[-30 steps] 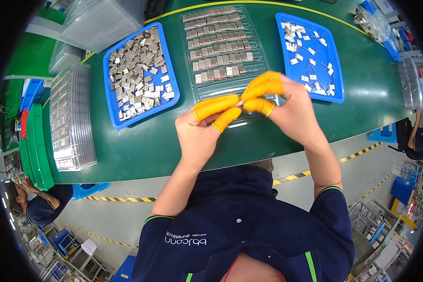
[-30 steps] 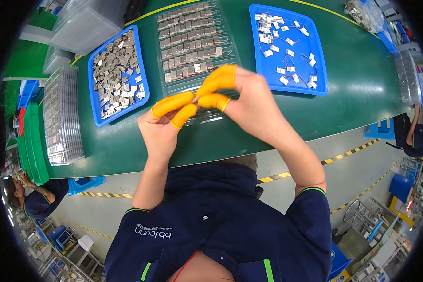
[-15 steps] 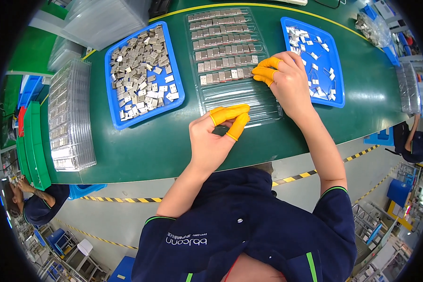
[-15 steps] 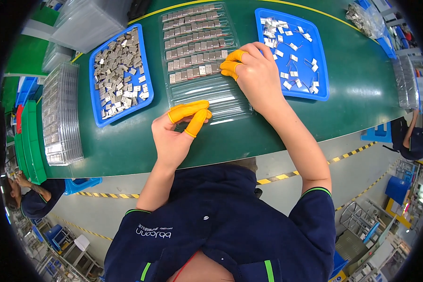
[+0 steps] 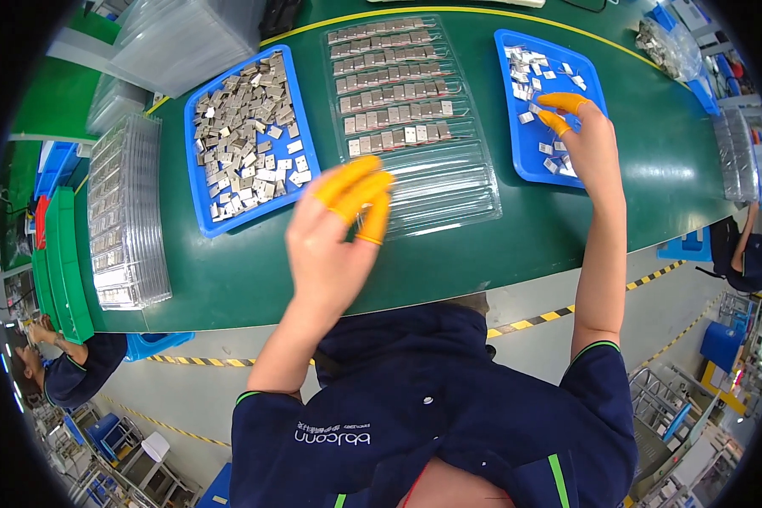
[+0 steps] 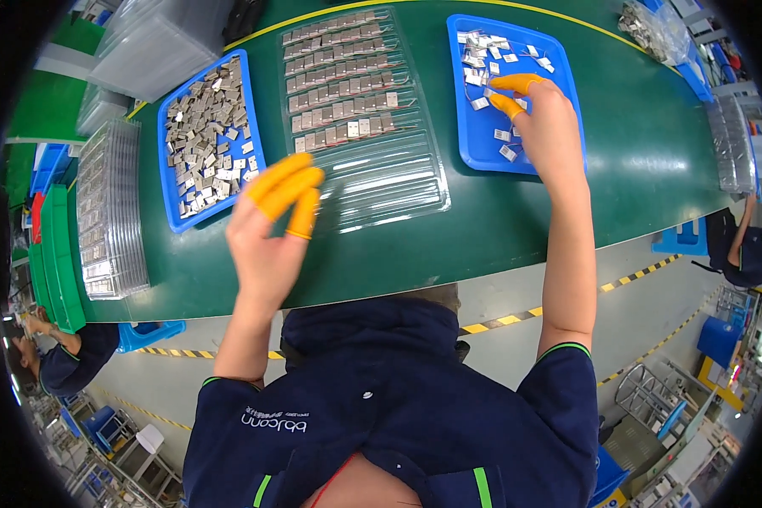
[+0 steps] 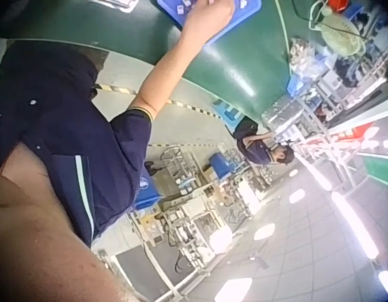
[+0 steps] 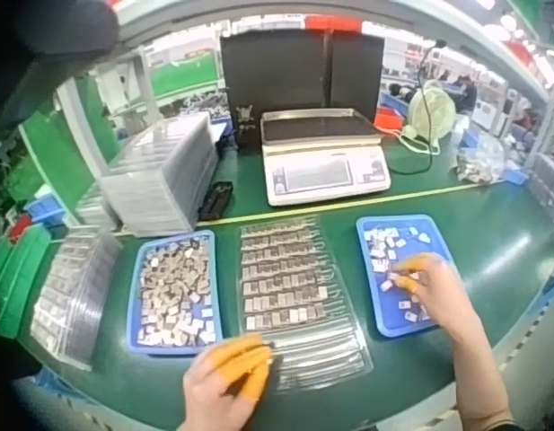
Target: The person assembles small electronic components by inserting them into a plastic tray by hand.
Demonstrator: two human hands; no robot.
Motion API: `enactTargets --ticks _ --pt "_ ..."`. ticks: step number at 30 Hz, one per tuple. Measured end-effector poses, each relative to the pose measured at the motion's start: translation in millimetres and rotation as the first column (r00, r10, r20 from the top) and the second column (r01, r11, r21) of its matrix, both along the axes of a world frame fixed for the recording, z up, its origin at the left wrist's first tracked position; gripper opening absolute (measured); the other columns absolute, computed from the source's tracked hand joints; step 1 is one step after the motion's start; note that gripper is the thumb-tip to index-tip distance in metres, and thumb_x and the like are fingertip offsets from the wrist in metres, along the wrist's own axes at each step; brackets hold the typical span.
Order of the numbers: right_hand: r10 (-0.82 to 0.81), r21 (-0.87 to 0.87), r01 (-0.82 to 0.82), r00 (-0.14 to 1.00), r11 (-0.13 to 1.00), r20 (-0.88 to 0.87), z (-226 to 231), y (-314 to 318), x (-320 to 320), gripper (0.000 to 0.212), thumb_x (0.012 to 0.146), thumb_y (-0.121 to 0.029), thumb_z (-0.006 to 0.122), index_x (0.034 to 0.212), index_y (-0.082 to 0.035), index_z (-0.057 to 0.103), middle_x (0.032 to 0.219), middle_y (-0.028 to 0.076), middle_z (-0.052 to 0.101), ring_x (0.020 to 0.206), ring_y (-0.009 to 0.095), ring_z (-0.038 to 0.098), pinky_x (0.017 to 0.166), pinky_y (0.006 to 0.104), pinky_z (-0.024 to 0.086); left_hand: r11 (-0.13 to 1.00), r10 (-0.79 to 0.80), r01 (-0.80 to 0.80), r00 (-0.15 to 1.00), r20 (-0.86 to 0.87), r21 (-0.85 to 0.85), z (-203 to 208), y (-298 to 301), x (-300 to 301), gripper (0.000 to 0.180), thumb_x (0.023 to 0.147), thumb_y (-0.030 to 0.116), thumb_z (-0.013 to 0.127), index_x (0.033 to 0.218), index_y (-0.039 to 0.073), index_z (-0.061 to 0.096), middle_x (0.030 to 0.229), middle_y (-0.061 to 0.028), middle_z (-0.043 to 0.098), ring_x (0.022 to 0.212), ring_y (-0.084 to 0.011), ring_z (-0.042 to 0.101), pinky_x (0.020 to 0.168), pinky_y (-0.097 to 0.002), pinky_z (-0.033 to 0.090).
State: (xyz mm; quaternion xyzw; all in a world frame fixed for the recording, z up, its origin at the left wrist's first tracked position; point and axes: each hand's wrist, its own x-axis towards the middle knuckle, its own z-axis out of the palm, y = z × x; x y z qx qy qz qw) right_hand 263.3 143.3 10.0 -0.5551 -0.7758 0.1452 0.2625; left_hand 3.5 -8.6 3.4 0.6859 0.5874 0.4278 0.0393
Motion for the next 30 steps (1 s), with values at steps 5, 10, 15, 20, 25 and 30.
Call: enactTargets --ticks 5,10,15,20,25,30 --pt "-0.009 -0.092 0.009 1.000 0.996 0.005 -8.9 7.1 9.8 0.021 0.073 -0.006 0.066 0.093 -0.002 0.066 0.091 0.014 0.061 0.081 0.029 0.059 0.071 0.0326 0.048 0.951 0.302 -0.307 0.943 -0.141 -0.019 -1.4 7.9 -47.0 0.026 0.072 0.000 0.066 0.097 0.008 0.066 0.103 -0.0089 0.061 0.100 -0.0255 0.052 0.087 -0.0346 0.042" --pt "0.158 -0.043 -0.154 0.978 0.987 0.134 -1.7 4.1 -5.1 0.021 0.070 -0.001 0.066 0.090 0.000 0.065 0.093 0.015 0.059 0.081 0.029 0.059 0.072 0.0336 0.048 0.916 0.389 -0.396 0.916 -0.096 -0.062 -6.6 10.2 -91.0 0.024 0.072 0.000 0.066 0.094 0.006 0.067 0.095 -0.0086 0.062 0.091 -0.0236 0.054 0.082 -0.0318 0.043" --pt "0.214 -0.143 -0.188 0.957 0.972 0.196 3.4 10.1 -1.5 0.020 0.070 0.002 0.065 0.090 0.003 0.062 0.092 0.015 0.059 0.078 0.024 0.060 0.072 0.0317 0.048 0.924 0.261 -0.272 0.962 -0.076 -0.268 6.2 19.8 -104.4 0.025 0.069 0.002 0.069 0.093 0.004 0.067 0.092 -0.0100 0.062 0.087 -0.0230 0.056 0.079 -0.0298 0.043" --pt "0.144 -0.166 -0.147 0.989 0.975 -0.029 0.4 9.1 -5.4 0.019 0.073 -0.001 0.066 0.091 0.004 0.062 0.086 0.011 0.060 0.074 0.020 0.058 0.069 0.0272 0.047 0.913 0.119 -0.223 0.947 -0.298 -0.343 1.6 28.2 -118.7 0.028 0.066 0.006 0.071 0.094 0.005 0.067 0.090 -0.0124 0.061 0.084 -0.0263 0.053 0.077 -0.0340 0.044" --pt "0.119 0.011 -0.119 0.976 0.993 -0.180 3.7 6.8 -10.7 0.019 0.075 -0.004 0.066 0.093 0.000 0.063 0.077 0.006 0.058 0.071 0.017 0.056 0.068 0.0259 0.046 0.911 0.009 -0.117 0.964 -0.264 -0.396 13.3 40.5 -113.0 0.028 0.066 0.009 0.072 0.093 0.003 0.067 0.081 -0.0139 0.058 0.079 -0.0276 0.052 0.071 -0.0350 0.044" --pt "0.142 -0.103 -0.170 0.961 0.980 -0.238 15.0 0.9 -28.2 0.018 0.073 -0.005 0.068 0.092 -0.004 0.067 0.079 0.006 0.063 0.071 0.014 0.056 0.068 0.0228 0.046 0.872 0.075 -0.191 0.962 -0.262 -0.451 6.5 50.2 -106.4 0.026 0.066 0.009 0.072 0.090 0.001 0.066 0.079 -0.0138 0.057 0.071 -0.0261 0.052 0.066 -0.0348 0.044"
